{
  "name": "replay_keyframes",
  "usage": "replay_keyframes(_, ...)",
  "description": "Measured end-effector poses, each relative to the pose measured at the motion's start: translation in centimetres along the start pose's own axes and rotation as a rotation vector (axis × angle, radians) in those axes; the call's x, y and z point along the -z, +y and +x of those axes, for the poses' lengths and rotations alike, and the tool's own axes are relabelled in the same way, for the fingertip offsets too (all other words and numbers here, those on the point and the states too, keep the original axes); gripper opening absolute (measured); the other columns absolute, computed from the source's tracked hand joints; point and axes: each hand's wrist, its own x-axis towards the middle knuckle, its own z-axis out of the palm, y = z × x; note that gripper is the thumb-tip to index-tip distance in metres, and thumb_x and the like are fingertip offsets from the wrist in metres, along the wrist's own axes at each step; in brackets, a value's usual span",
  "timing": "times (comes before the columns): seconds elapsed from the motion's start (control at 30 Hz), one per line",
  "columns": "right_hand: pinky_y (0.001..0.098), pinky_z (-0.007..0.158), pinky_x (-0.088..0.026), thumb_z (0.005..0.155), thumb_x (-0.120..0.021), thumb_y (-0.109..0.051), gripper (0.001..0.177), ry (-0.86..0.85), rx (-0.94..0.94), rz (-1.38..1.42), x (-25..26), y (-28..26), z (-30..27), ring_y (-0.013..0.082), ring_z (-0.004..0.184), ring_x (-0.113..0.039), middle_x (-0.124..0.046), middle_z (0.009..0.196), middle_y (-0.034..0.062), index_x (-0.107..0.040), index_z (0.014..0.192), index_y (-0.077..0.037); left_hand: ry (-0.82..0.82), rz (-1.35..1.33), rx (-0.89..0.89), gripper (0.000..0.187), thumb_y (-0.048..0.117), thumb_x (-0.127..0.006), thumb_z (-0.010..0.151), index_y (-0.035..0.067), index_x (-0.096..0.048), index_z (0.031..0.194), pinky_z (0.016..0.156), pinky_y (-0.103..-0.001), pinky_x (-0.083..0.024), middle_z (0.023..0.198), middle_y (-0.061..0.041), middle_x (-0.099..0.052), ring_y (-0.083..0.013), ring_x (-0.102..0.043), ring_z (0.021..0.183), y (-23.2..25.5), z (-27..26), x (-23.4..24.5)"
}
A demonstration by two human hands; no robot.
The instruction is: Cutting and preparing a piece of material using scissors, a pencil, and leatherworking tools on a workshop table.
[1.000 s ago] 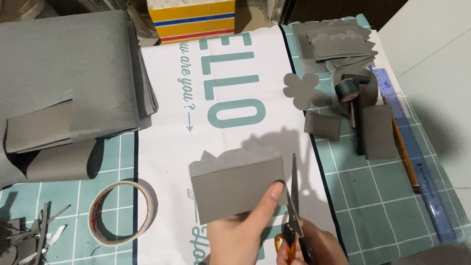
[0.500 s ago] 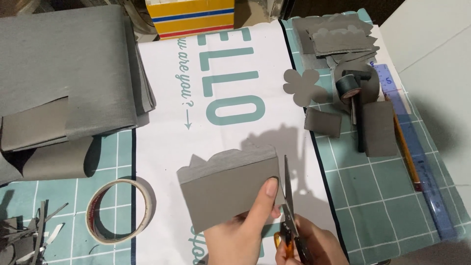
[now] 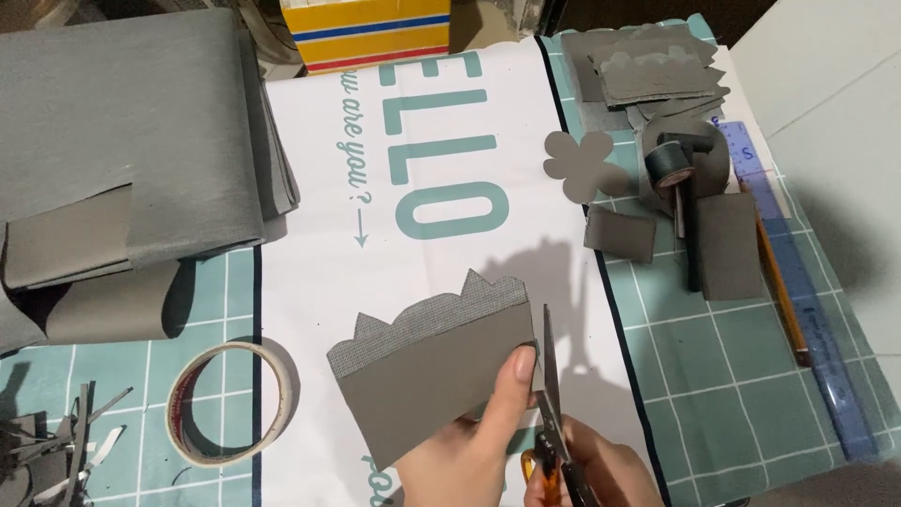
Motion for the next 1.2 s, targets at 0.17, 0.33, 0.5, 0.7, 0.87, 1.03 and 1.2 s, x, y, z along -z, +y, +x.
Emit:
replay_keyframes(0.17,0.0447,0.061,-0.044,0.086,-0.074,0.015,0.012,0.017,0.071,-0.024,0.7,-0.2,2.3,0.0391,0.057,-0.049,-0.057,0.076,0.0366,-0.067,0.094,0.019,0.027,-0.028,0.028,0.036,0.020,-0.088,0.071,0.004,-0.079,0.101,0.083,-0.033,-0.070,0.097,-0.009,-0.086,-0.0214,-0.084,0.091,-0.3,-0.1,-0.2)
replay_keyframes(0.33,0.0475,0.065,-0.047,0.084,-0.075,0.028,0.017,0.036,0.142,-0.046,0.3,0.5,0.6,0.0421,0.060,-0.050,-0.056,0.076,0.0368,-0.067,0.097,0.019,0.044,-0.040,0.212,0.035,0.018,-0.088,0.069,0.004,-0.082,0.100,0.079,-0.034,-0.071,0.094,-0.009,-0.089,-0.0218,-0.086,0.088,0.1,0.1,-0.4)
replay_keyframes(0.5,0.0469,0.066,-0.051,0.082,-0.079,0.027,0.018,0.056,0.238,-0.184,0.6,0.5,-0.7,0.0415,0.062,-0.055,-0.060,0.074,0.0340,-0.070,0.094,0.018,0.033,-0.048,0.163,0.029,0.017,-0.088,0.071,0.004,-0.082,0.096,0.076,-0.034,-0.070,0.090,-0.008,-0.088,-0.0205,-0.084,0.084,-0.5,0.0,-0.3)
replay_keyframes(0.7,0.0391,0.060,-0.047,0.076,-0.088,0.012,0.015,0.026,0.433,-0.370,2.2,1.8,0.7,0.0327,0.057,-0.058,-0.066,0.068,0.0242,-0.074,0.083,0.013,0.074,-0.076,0.310,0.032,0.012,-0.088,0.069,0.001,-0.083,0.099,0.081,-0.035,-0.070,0.094,-0.012,-0.091,-0.0234,-0.086,0.087,0.0,0.1,-0.6)
replay_keyframes(0.87,0.0375,0.060,-0.045,0.072,-0.093,-0.009,0.028,-0.098,0.505,-0.410,3.7,2.2,1.7,0.0298,0.059,-0.059,-0.065,0.069,0.0195,-0.077,0.084,0.010,0.074,-0.033,0.291,0.032,0.015,-0.089,0.068,0.002,-0.085,0.097,0.081,-0.034,-0.070,0.093,-0.010,-0.091,-0.0218,-0.087,0.086,-0.2,0.1,-0.4)
replay_keyframes(1.03,0.0350,0.055,-0.040,0.071,-0.095,-0.013,0.032,-0.187,0.569,-0.379,4.6,2.8,2.9,0.0249,0.055,-0.054,-0.062,0.066,0.0159,-0.076,0.086,0.008,0.064,-0.110,0.174,0.031,0.011,-0.088,0.070,0.001,-0.081,0.099,0.079,-0.035,-0.071,0.094,-0.011,-0.089,-0.0225,-0.085,0.086,-0.7,-0.1,-0.6)
replay_keyframes(1.2,0.0328,0.053,-0.042,0.071,-0.094,-0.015,0.031,-0.147,0.603,-0.427,4.3,2.8,2.6,0.0226,0.053,-0.055,-0.065,0.063,0.0153,-0.075,0.082,0.006,0.053,-0.132,0.163,0.033,0.010,-0.088,0.070,0.001,-0.079,0.101,0.083,-0.036,-0.069,0.096,-0.012,-0.088,-0.0227,-0.084,0.088,-1.0,0.0,-0.5)
